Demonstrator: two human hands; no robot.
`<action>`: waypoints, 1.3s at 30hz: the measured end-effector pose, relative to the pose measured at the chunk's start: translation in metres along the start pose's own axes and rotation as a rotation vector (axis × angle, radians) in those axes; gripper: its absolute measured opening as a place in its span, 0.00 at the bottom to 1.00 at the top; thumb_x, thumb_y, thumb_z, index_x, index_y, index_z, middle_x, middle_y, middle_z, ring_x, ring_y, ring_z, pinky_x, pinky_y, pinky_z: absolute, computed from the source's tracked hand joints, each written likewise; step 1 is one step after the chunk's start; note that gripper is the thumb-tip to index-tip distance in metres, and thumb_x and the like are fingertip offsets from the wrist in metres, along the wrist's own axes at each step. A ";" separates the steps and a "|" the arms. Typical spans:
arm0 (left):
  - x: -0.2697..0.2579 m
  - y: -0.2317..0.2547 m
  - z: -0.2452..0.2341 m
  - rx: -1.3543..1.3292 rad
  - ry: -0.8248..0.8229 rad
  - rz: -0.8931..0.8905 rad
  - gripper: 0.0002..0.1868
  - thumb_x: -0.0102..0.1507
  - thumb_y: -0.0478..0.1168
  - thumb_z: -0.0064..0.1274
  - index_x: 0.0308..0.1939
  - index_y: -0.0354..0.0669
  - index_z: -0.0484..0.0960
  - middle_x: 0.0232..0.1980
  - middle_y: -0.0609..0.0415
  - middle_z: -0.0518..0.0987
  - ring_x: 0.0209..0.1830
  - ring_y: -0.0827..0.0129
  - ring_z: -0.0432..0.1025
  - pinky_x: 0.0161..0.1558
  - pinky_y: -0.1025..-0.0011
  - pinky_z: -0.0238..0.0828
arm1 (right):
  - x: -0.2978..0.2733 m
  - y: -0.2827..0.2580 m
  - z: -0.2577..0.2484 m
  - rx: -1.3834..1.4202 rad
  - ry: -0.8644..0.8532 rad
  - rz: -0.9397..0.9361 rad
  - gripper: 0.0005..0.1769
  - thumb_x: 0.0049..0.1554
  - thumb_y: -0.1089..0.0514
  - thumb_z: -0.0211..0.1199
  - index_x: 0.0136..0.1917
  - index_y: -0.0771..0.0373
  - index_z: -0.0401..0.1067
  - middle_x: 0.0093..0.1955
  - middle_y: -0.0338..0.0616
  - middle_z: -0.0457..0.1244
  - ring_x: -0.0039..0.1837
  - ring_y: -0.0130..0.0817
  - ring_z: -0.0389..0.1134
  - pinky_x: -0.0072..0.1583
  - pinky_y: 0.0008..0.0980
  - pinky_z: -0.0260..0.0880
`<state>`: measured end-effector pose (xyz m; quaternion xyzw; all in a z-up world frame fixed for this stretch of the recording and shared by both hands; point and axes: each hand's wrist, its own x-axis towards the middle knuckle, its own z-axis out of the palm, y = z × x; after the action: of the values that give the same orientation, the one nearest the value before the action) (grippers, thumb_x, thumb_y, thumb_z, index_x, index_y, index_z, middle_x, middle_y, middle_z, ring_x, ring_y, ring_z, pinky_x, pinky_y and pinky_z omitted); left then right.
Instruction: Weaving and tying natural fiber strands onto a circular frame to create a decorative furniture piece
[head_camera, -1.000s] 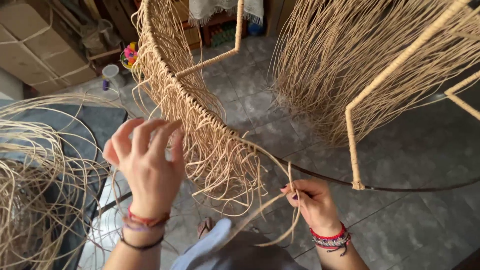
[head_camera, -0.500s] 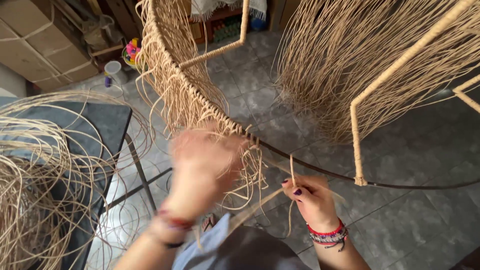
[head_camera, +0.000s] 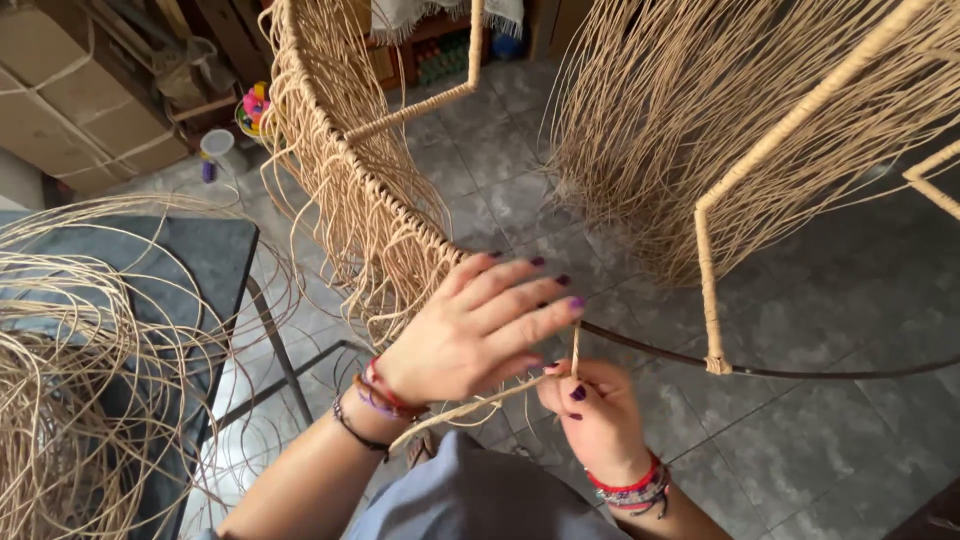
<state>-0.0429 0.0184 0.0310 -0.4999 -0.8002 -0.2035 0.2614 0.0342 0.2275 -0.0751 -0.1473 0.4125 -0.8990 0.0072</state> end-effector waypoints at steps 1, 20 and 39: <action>0.001 0.000 0.004 -0.006 -0.001 0.000 0.26 0.75 0.57 0.37 0.74 0.53 0.67 0.72 0.55 0.75 0.73 0.54 0.68 0.68 0.54 0.61 | 0.000 0.001 0.005 -0.001 0.005 0.001 0.12 0.62 0.57 0.65 0.55 0.68 0.77 0.27 0.34 0.48 0.32 0.27 0.45 0.40 0.34 0.44; 0.036 0.027 0.019 -0.625 0.361 -0.480 0.17 0.76 0.41 0.30 0.42 0.42 0.76 0.34 0.58 0.76 0.31 0.70 0.72 0.40 0.73 0.70 | -0.018 -0.008 0.041 -0.313 0.346 -0.154 0.15 0.62 0.54 0.56 0.57 0.62 0.56 0.26 0.32 0.41 0.29 0.23 0.38 0.34 0.27 0.42; 0.066 0.013 0.038 -0.372 0.510 -0.675 0.19 0.73 0.38 0.39 0.26 0.43 0.71 0.35 0.61 0.77 0.33 0.71 0.74 0.39 0.75 0.66 | -0.012 0.007 -0.021 -0.612 0.240 -0.175 0.14 0.67 0.57 0.50 0.51 0.72 0.69 0.24 0.37 0.48 0.25 0.25 0.48 0.30 0.27 0.49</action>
<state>-0.0635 0.0919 0.0432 -0.1836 -0.7785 -0.5337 0.2747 0.0396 0.2404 -0.0965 -0.0708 0.6467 -0.7417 -0.1633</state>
